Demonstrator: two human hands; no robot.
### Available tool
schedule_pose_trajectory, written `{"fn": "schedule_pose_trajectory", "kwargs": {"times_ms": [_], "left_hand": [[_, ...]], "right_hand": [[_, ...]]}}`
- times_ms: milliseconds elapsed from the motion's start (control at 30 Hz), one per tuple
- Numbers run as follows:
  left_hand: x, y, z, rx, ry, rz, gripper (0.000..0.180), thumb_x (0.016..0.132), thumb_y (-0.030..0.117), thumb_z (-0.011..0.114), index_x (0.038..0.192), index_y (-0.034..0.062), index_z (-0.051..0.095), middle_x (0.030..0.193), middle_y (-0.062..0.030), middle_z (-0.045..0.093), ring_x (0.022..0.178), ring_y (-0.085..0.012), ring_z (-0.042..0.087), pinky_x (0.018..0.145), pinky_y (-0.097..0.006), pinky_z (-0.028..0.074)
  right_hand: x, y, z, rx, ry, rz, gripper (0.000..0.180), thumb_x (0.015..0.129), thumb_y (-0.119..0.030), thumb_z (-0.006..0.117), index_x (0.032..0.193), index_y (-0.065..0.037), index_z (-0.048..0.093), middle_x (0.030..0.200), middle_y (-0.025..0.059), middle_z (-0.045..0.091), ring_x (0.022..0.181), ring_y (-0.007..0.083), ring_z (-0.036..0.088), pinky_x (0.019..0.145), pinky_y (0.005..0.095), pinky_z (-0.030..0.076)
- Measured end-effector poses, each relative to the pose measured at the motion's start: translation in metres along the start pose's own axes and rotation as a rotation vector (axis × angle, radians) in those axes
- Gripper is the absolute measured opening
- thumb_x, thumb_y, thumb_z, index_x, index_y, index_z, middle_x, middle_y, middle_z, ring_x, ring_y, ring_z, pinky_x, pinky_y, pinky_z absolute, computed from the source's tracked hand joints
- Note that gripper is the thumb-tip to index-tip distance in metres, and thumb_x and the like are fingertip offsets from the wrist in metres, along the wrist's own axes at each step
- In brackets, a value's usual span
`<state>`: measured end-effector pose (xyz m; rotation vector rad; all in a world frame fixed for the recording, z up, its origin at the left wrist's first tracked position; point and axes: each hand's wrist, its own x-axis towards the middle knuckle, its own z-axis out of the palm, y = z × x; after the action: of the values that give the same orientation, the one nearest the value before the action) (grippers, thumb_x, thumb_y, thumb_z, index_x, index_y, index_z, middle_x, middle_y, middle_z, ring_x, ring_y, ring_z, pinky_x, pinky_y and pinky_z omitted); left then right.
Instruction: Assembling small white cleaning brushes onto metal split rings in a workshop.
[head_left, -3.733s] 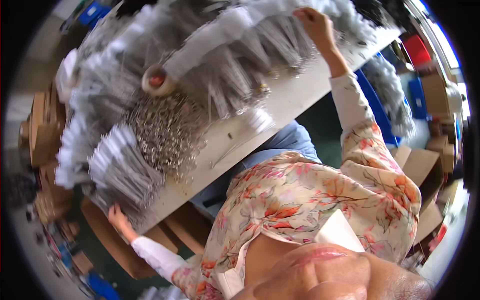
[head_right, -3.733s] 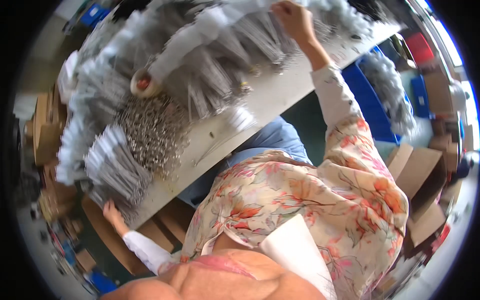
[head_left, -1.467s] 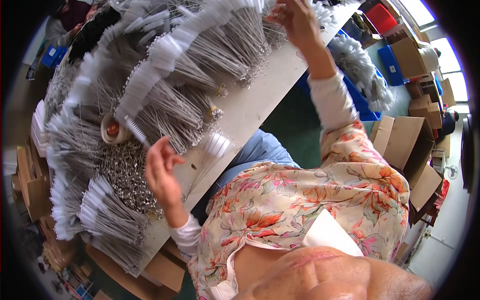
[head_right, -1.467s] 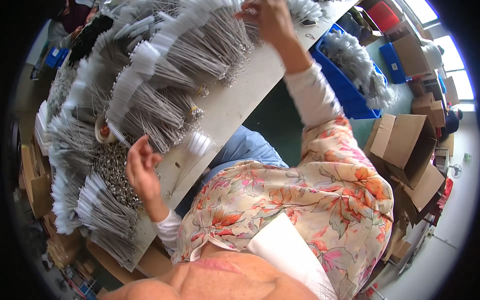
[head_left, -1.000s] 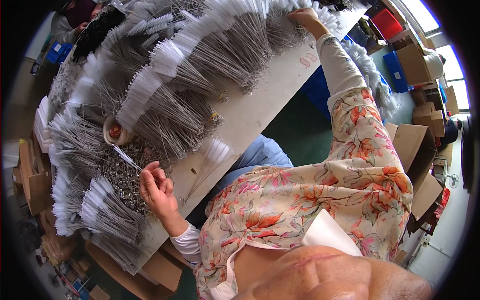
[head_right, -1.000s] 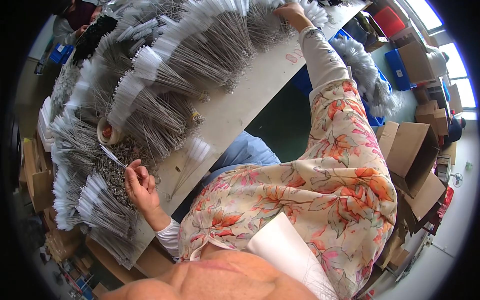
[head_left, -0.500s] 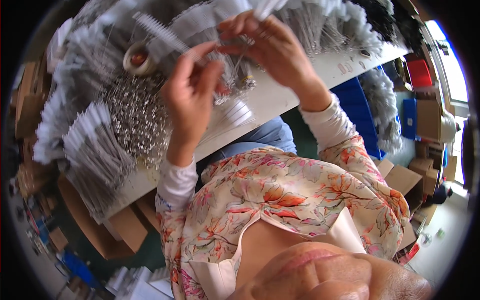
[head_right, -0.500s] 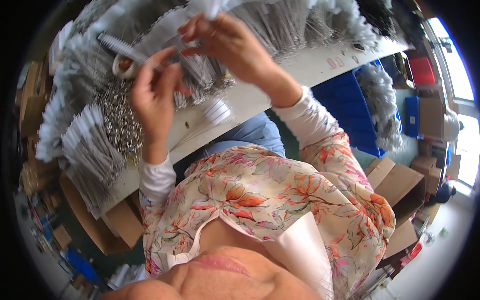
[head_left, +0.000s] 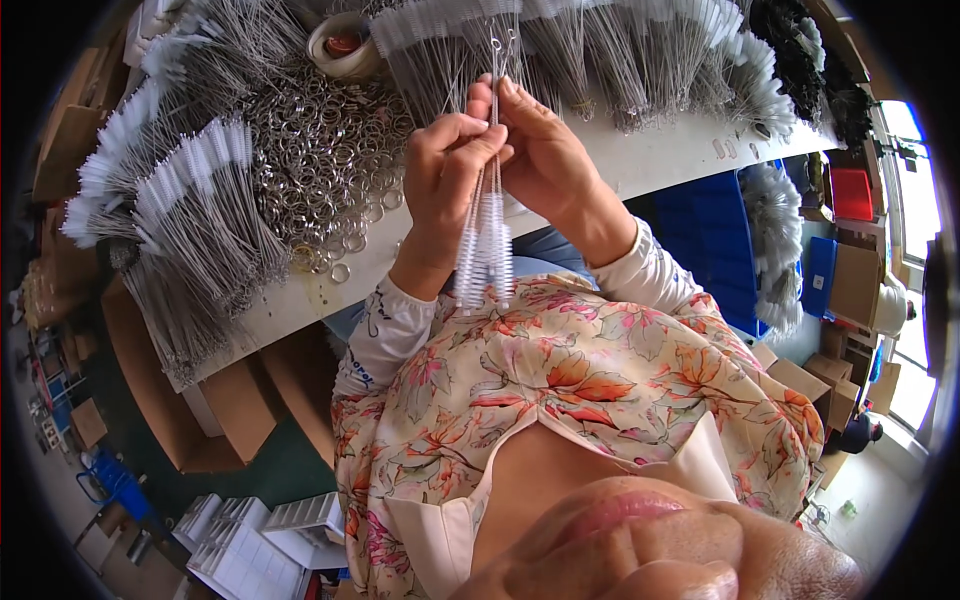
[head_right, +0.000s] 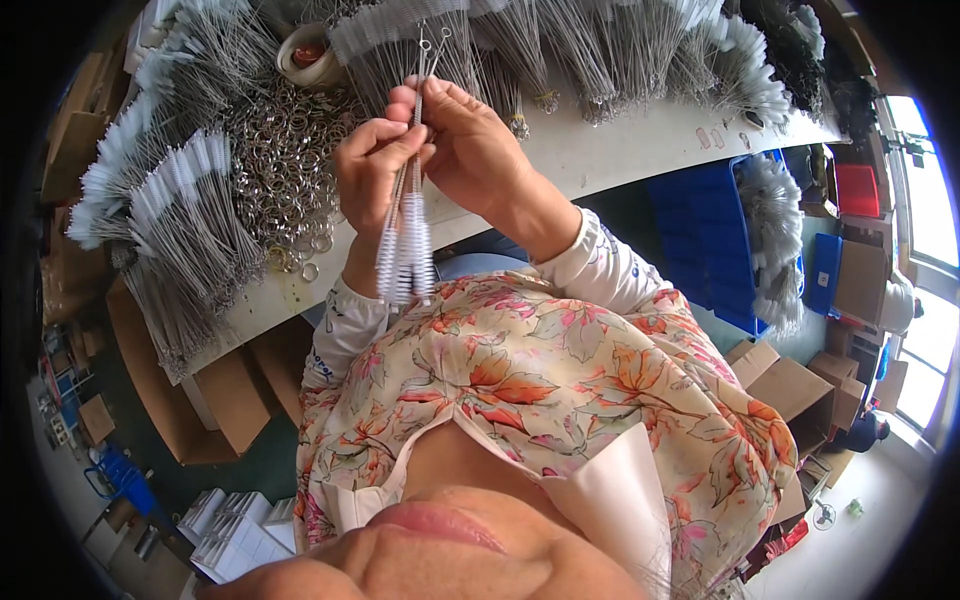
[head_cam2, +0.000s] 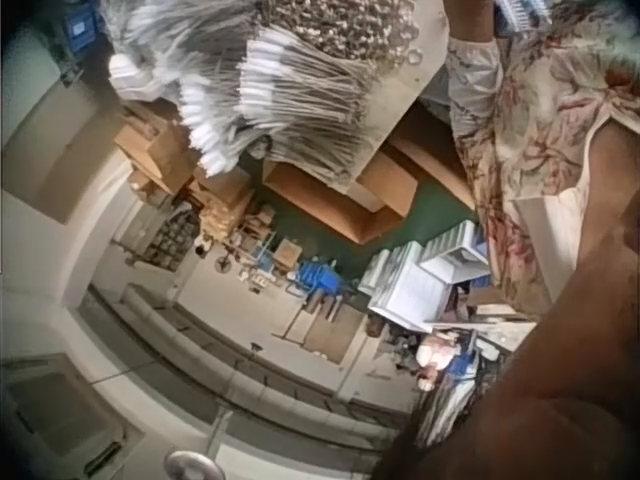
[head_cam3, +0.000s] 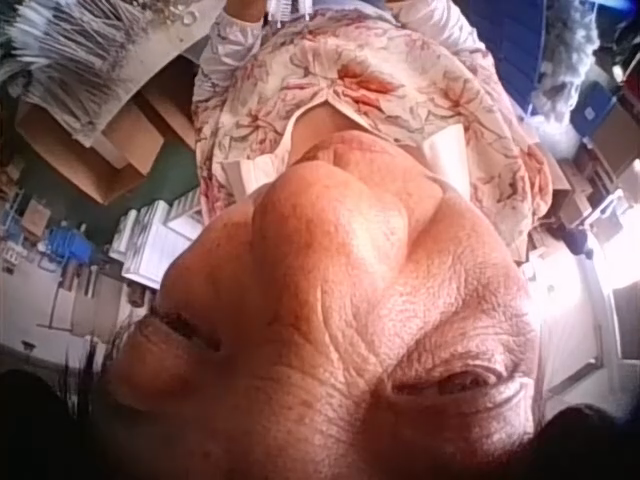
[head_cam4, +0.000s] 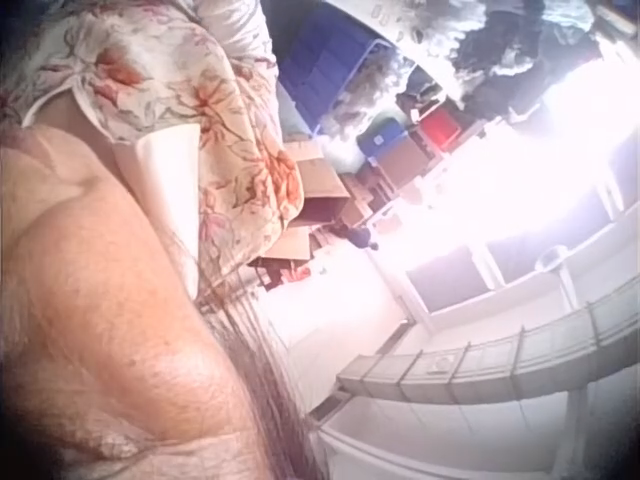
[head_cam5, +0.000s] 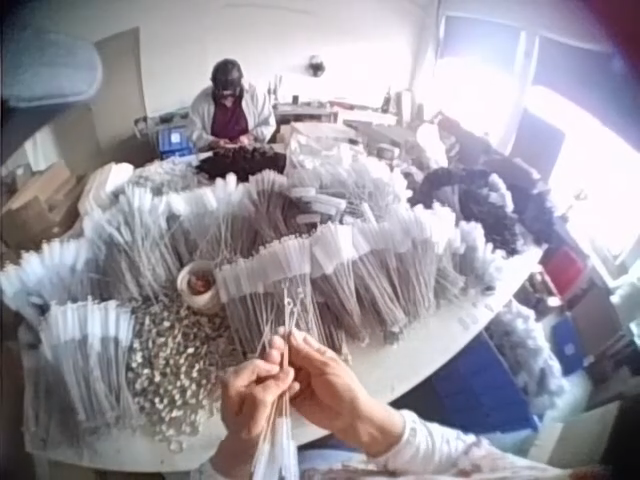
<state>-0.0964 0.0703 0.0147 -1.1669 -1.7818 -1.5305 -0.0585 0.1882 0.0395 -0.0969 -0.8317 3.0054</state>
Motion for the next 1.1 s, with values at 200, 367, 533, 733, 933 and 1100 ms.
{"fn": "schedule_pose_trajectory", "kwargs": {"times_ms": [200,367,533,733,933,1100], "left_hand": [[0.024,0.014,-0.048,0.192,-0.102,0.192,0.043,0.066,0.0,0.076,0.106,0.0046,0.062,0.111,-0.0104,0.048,0.1,-0.0231,0.05,0.081,-0.031,0.047],[0.069,-0.003,-0.085,-0.431,-0.141,-0.149,0.09,0.075,0.04,0.07,0.138,-0.0005,0.02,0.138,-0.0176,0.031,0.123,-0.0305,0.037,0.1,-0.043,0.033],[0.031,0.014,-0.068,-0.917,-0.509,-0.542,0.094,0.067,0.046,0.077,0.135,0.0028,0.03,0.131,-0.015,0.04,0.121,-0.0256,0.041,0.099,-0.039,0.034],[0.017,0.022,-0.086,-0.537,-0.339,-0.502,0.018,0.073,0.016,0.074,0.085,0.0055,0.065,0.091,-0.0061,0.06,0.081,-0.0148,0.058,0.07,-0.027,0.048],[-0.003,0.029,-0.066,-0.098,-0.329,0.058,0.027,0.075,0.025,0.072,0.091,0.0049,0.063,0.084,-0.007,0.06,0.075,-0.0201,0.058,0.063,-0.03,0.048],[-0.052,0.02,-0.098,0.175,-0.167,-0.615,0.02,0.084,0.016,0.064,0.099,0.0038,0.063,0.073,-0.0054,0.061,0.059,-0.0119,0.056,0.055,-0.026,0.045]], "right_hand": [[0.0,-0.03,0.013,-0.177,-0.153,0.031,0.019,0.094,-0.018,0.049,0.102,-0.002,0.056,0.077,-0.0013,0.057,0.06,0.0059,0.045,0.059,0.0201,0.042],[-0.013,-0.02,0.036,-1.326,-0.257,0.053,0.018,0.088,-0.017,0.057,0.095,-0.003,0.065,0.075,0.0031,0.065,0.067,0.007,0.058,0.059,0.0223,0.046],[-0.02,-0.017,0.041,-1.388,-0.429,-0.021,0.014,0.087,-0.012,0.058,0.094,-0.002,0.064,0.072,0.0059,0.062,0.066,0.01,0.058,0.06,0.0251,0.046],[-0.027,-0.023,0.041,-0.908,-0.368,0.429,0.024,0.092,-0.024,0.054,0.095,-0.001,0.063,0.07,-0.0016,0.056,0.061,0.0035,0.048,0.052,0.0183,0.035],[-0.042,-0.03,0.026,-0.948,-0.328,0.589,0.028,0.091,-0.027,0.055,0.09,0.0,0.062,0.069,-0.0002,0.057,0.058,0.0068,0.051,0.05,0.0208,0.039],[-0.075,-0.082,-0.05,-2.486,-0.222,0.028,0.014,0.086,-0.017,0.056,0.09,-0.005,0.064,0.079,0.0079,0.064,0.066,0.0245,0.063,0.06,0.0326,0.048]]}}
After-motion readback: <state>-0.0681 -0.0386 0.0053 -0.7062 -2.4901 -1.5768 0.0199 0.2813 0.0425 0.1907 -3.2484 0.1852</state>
